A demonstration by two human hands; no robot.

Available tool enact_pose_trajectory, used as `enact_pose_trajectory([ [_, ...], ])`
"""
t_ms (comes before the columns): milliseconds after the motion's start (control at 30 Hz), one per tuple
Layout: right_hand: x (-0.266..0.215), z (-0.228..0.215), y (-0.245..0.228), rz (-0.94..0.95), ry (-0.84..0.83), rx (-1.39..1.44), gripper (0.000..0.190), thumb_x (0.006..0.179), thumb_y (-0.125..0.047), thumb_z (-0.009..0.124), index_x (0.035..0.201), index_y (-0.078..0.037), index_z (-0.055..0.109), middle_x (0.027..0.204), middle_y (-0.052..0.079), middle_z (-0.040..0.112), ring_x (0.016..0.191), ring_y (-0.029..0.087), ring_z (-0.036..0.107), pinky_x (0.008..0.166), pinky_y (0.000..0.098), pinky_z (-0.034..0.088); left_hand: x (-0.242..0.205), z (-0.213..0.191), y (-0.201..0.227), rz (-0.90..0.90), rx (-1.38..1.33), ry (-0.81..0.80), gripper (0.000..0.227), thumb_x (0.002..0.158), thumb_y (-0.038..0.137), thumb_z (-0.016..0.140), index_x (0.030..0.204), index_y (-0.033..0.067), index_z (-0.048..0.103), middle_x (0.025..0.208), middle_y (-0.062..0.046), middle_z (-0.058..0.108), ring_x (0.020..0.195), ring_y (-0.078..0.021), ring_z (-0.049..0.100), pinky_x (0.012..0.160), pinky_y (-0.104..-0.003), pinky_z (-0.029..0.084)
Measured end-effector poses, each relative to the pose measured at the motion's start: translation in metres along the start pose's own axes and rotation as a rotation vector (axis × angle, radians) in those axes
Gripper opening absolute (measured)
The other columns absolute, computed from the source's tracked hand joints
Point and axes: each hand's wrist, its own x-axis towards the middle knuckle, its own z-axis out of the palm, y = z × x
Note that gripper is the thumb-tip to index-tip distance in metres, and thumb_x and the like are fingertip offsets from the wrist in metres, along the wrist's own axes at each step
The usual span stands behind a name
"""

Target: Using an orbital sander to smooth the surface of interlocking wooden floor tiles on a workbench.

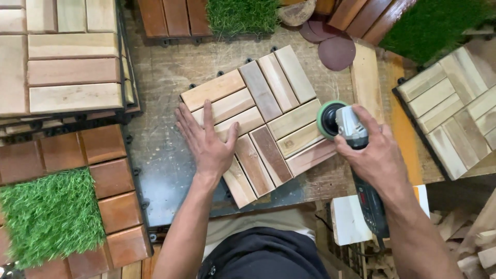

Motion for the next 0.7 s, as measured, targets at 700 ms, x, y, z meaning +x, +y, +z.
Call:
enact_pose_trajectory([
  [700,0.006,0.018,0.048,-0.076,0.105,0.028,0.083,0.078,-0.061,0.075,0.154,-0.047,0.047,0.123,0.023,0.061,0.116,0.051,0.063,0.098,0.0601,0.052,0.005,-0.001,0.005,0.036,-0.053,0.147,0.086,0.087,0.049,0.082,0.157,0.0147,0.047,0.163,-0.035,0.019,0.151,-0.0582,0.019,0.120,-0.070,0.021],
])
